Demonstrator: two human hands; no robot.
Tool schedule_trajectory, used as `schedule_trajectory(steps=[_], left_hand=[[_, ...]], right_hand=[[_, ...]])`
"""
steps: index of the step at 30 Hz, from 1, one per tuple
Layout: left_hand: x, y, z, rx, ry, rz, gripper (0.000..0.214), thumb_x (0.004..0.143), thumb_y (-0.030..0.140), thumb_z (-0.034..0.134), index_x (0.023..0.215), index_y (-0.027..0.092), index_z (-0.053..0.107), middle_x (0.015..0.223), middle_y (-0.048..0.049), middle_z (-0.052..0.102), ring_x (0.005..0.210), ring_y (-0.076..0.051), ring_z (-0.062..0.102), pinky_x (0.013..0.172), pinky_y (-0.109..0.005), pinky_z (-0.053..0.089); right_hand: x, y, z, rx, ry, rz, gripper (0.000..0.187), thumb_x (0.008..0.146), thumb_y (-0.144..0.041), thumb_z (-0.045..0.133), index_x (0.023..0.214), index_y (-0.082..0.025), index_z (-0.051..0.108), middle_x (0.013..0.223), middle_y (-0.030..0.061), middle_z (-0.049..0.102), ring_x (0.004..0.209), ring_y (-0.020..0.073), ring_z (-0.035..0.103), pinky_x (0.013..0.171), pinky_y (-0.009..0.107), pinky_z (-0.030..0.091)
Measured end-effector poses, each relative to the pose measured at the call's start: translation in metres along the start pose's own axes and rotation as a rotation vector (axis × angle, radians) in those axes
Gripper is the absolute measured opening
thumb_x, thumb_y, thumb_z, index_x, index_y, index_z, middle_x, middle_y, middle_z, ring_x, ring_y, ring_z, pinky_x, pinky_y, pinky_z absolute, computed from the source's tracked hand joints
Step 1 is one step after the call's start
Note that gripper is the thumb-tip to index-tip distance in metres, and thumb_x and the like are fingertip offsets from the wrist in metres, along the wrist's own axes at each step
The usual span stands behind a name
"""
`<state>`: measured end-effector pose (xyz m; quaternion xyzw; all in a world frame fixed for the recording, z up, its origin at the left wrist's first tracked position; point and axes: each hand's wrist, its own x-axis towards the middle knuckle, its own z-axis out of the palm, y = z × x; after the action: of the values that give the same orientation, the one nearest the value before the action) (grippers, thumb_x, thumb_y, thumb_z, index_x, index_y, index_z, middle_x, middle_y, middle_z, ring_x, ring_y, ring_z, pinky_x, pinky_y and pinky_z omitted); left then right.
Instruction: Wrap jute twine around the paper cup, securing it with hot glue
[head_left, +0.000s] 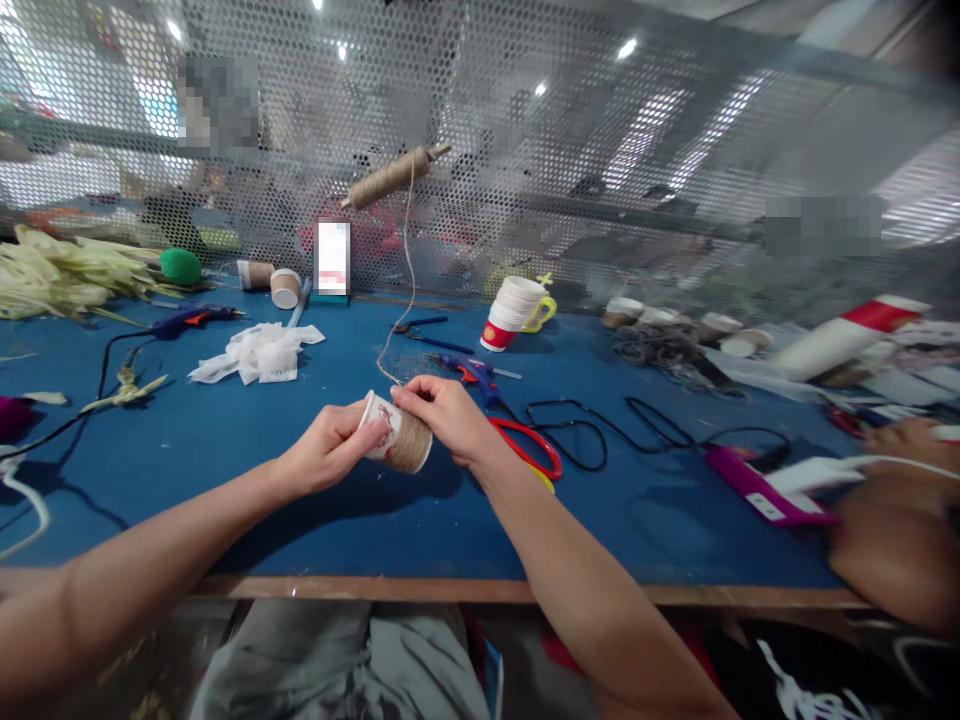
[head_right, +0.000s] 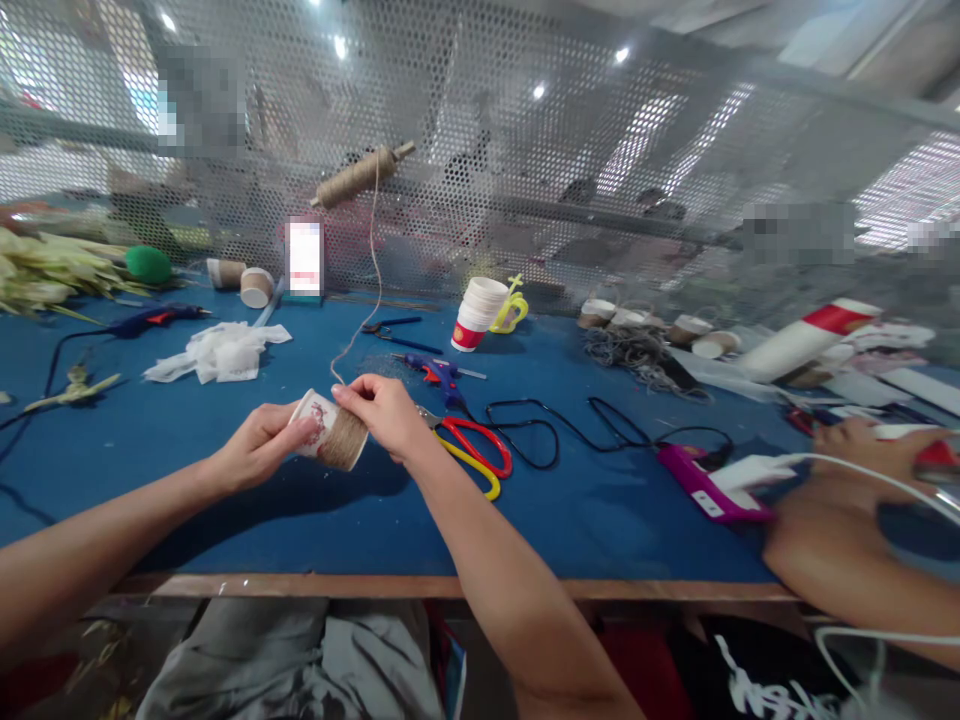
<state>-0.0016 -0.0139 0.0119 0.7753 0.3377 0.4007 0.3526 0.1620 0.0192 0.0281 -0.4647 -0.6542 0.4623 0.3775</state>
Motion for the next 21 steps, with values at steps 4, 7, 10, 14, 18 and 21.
schedule_trajectory(steps=[4,7,10,14,18,21], left_hand=[[0.0007,-0.0047,0.0023,-0.123,0.022,-0.150,0.042,0.081,0.045,0.038,0.058,0.012,0.050,0.060,0.0001,0.045,0.055,-0.008,0.035,0.050,-0.019,0.031],[0.0015,-0.0077,0.0042,-0.256,0.038,-0.257,0.045,0.077,0.051,0.041,0.059,0.011,0.052,0.056,0.0011,0.043,0.051,-0.007,0.033,0.048,-0.019,0.029],[0.0022,-0.0086,0.0054,-0.330,0.051,-0.318,0.048,0.073,0.056,0.044,0.060,0.011,0.054,0.053,0.0013,0.044,0.049,-0.007,0.033,0.047,-0.019,0.029],[0.0021,-0.0080,0.0053,-0.332,0.057,-0.329,0.051,0.070,0.059,0.046,0.059,0.010,0.055,0.053,0.0009,0.045,0.049,-0.007,0.035,0.047,-0.019,0.030],[0.0018,-0.0080,0.0047,-0.322,0.066,-0.324,0.051,0.071,0.059,0.046,0.060,0.010,0.056,0.053,0.0005,0.047,0.050,-0.007,0.037,0.048,-0.020,0.032],[0.0035,-0.0091,0.0046,-0.321,0.115,-0.324,0.049,0.072,0.057,0.046,0.062,0.010,0.057,0.055,0.0002,0.050,0.051,-0.007,0.038,0.049,-0.020,0.033]], right_hand=[[0.0010,0.0009,-0.0004,-0.039,0.001,0.008,0.031,0.066,-0.045,0.059,0.061,-0.016,0.053,0.056,-0.0032,0.049,0.051,0.0087,0.039,0.051,0.024,0.030],[0.0019,0.0014,-0.0003,-0.045,0.005,0.022,0.031,0.066,-0.046,0.059,0.060,-0.016,0.052,0.056,-0.0031,0.048,0.050,0.0085,0.038,0.050,0.024,0.030],[0.0023,0.0022,-0.0003,-0.049,0.006,0.033,0.031,0.066,-0.046,0.059,0.060,-0.016,0.052,0.055,-0.0033,0.048,0.050,0.0084,0.038,0.050,0.023,0.029],[0.0024,0.0039,-0.0003,-0.074,0.003,0.033,0.032,0.066,-0.047,0.059,0.060,-0.016,0.052,0.054,-0.0036,0.047,0.049,0.0084,0.038,0.049,0.023,0.029],[0.0040,0.0041,-0.0006,-0.093,0.006,0.035,0.036,0.071,-0.050,0.054,0.062,-0.015,0.056,0.056,-0.0010,0.052,0.052,0.0093,0.043,0.052,0.024,0.033],[0.0049,0.0024,-0.0031,-0.028,0.045,0.068,0.041,0.076,-0.052,0.048,0.072,-0.013,0.061,0.069,0.0045,0.059,0.063,0.0122,0.052,0.058,0.025,0.039]])
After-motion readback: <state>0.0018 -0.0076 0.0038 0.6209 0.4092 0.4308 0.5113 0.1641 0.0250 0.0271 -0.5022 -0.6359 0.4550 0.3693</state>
